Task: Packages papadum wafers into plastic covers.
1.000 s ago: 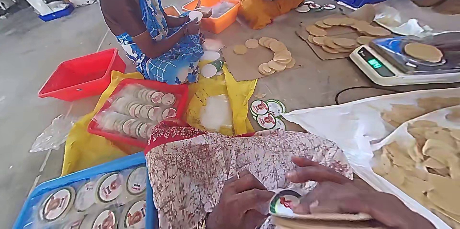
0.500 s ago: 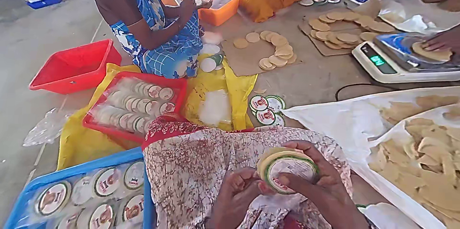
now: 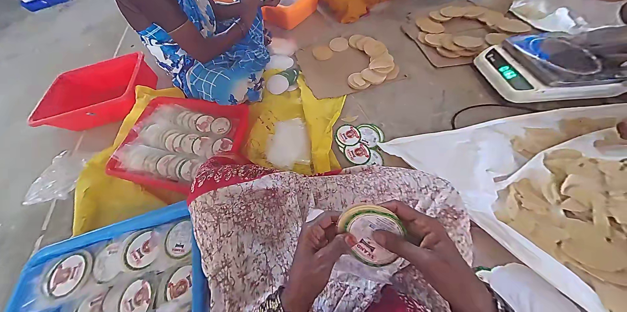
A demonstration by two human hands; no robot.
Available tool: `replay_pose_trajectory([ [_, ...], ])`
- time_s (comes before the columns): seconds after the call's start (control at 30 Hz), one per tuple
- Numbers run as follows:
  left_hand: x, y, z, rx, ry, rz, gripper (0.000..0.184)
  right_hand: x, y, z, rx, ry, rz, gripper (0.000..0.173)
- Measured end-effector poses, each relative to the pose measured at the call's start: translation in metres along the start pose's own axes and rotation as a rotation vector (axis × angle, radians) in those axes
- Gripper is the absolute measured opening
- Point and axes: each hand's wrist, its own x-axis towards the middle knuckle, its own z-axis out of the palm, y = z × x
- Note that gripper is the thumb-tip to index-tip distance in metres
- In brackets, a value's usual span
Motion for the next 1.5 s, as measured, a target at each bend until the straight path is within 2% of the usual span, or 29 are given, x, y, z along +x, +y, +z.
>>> replay_pose_trajectory([
  [0.13, 0.004, -0.004, -0.001, -0.028, -0.036, -0.016, 0.041, -0.003, -0.003, -0.004, -0.05, 0.091, -0.048, 0.025],
  [0.23, 0.006, -0.007, -0.008, 0.056, -0.081, -0.017, 0.036, -0.001, -0.01, -0.014, -0.065, 0.193, -0.107, 0.026],
  [0.3, 0.007, -0.009, -0.018, 0.23, -0.143, -0.025, 0.031, 0.0, -0.014, -0.019, -0.058, 0.268, -0.143, 0.027],
  [0.4, 0.01, -0.007, -0.034, 0.653, -0.291, -0.004, 0.024, -0.001, -0.016, -0.023, -0.081, 0.314, -0.183, 0.027],
  [0.53, 0.014, 0.0, -0.045, 0.723, -0.448, 0.028, 0.021, -0.004, -0.016, -0.015, -0.141, 0.258, -0.191, 0.025],
  [0.63, 0.018, 0.007, -0.047, 0.878, -0.65, 0.033, 0.018, -0.003, -0.014, -0.014, -0.334, 0.292, -0.311, 0.018],
  [0.67, 0.017, 0.008, -0.045, 0.988, -0.647, 0.039, 0.018, -0.003, -0.015, -0.015, -0.424, 0.319, -0.379, 0.016],
  [0.7, 0.015, 0.008, -0.043, 1.091, -0.571, 0.073, 0.018, -0.002, -0.016, -0.017, -0.517, 0.344, -0.451, 0.015],
  [0.73, 0.014, 0.007, -0.04, 1.135, -0.443, 0.12, 0.026, -0.002, -0.016, -0.019, -0.603, 0.354, -0.52, 0.016],
  [0.77, 0.016, 0.003, -0.041, 1.1, -0.308, 0.21, 0.033, -0.002, -0.015, -0.021, -0.677, 0.342, -0.587, 0.016],
  [0.83, 0.022, -0.001, -0.042, 0.842, -0.122, 0.338, 0.043, 0.001, -0.014, -0.017, -0.796, 0.287, -0.704, 0.017],
  [0.87, 0.023, 0.0, -0.038, 0.634, -0.098, 0.334, 0.051, 0.002, -0.011, -0.011, -0.84, 0.253, -0.746, 0.017],
  [0.93, 0.021, 0.006, -0.028, 0.174, -0.135, 0.159, 0.071, 0.004, 0.0, 0.004, -0.897, 0.188, -0.816, 0.02],
  [0.97, 0.018, 0.009, -0.023, -0.014, -0.139, 0.04, 0.072, 0.007, 0.005, 0.012, -0.917, 0.141, -0.84, 0.02],
  [1.0, 0.016, 0.012, -0.018, -0.159, -0.099, -0.065, 0.062, 0.009, 0.01, 0.019, -0.919, 0.08, -0.85, 0.019],
  [1.07, 0.014, 0.016, -0.015, -0.337, 0.022, -0.214, 0.036, 0.016, 0.012, 0.025, -0.869, -0.113, -0.768, 0.018],
  [1.17, 0.009, 0.02, -0.03, -0.325, 0.243, -0.25, 0.035, 0.033, 0.009, 0.02, -0.622, -0.36, -0.54, 0.043],
  [1.23, 0.004, 0.026, -0.046, -0.239, 0.385, -0.148, 0.036, 0.046, 0.016, 0.019, -0.496, -0.361, -0.483, 0.049],
  [1.27, 0.001, 0.028, -0.054, -0.208, 0.471, -0.093, 0.032, 0.05, 0.022, 0.021, -0.517, -0.319, -0.483, 0.047],
  [1.33, -0.006, 0.032, -0.071, -0.197, 0.609, -0.015, 0.027, 0.054, 0.039, 0.032, -0.758, -0.239, -0.493, 0.046],
  [1.4, -0.015, 0.036, -0.084, -0.184, 0.672, 0.032, 0.029, 0.056, 0.057, 0.045, -1.052, -0.319, -0.424, 0.057],
  [1.43, -0.019, 0.038, -0.088, -0.178, 0.696, 0.044, 0.03, 0.057, 0.064, 0.05, -1.132, -0.403, -0.314, 0.064],
  [1.47, -0.024, 0.038, -0.092, -0.181, 0.705, 0.048, 0.031, 0.058, 0.072, 0.055, -1.187, -0.46, -0.217, 0.063],
  [1.5, -0.027, 0.038, -0.095, -0.182, 0.699, 0.053, 0.032, 0.059, 0.081, 0.058, -1.202, -0.459, -0.187, 0.053],
])
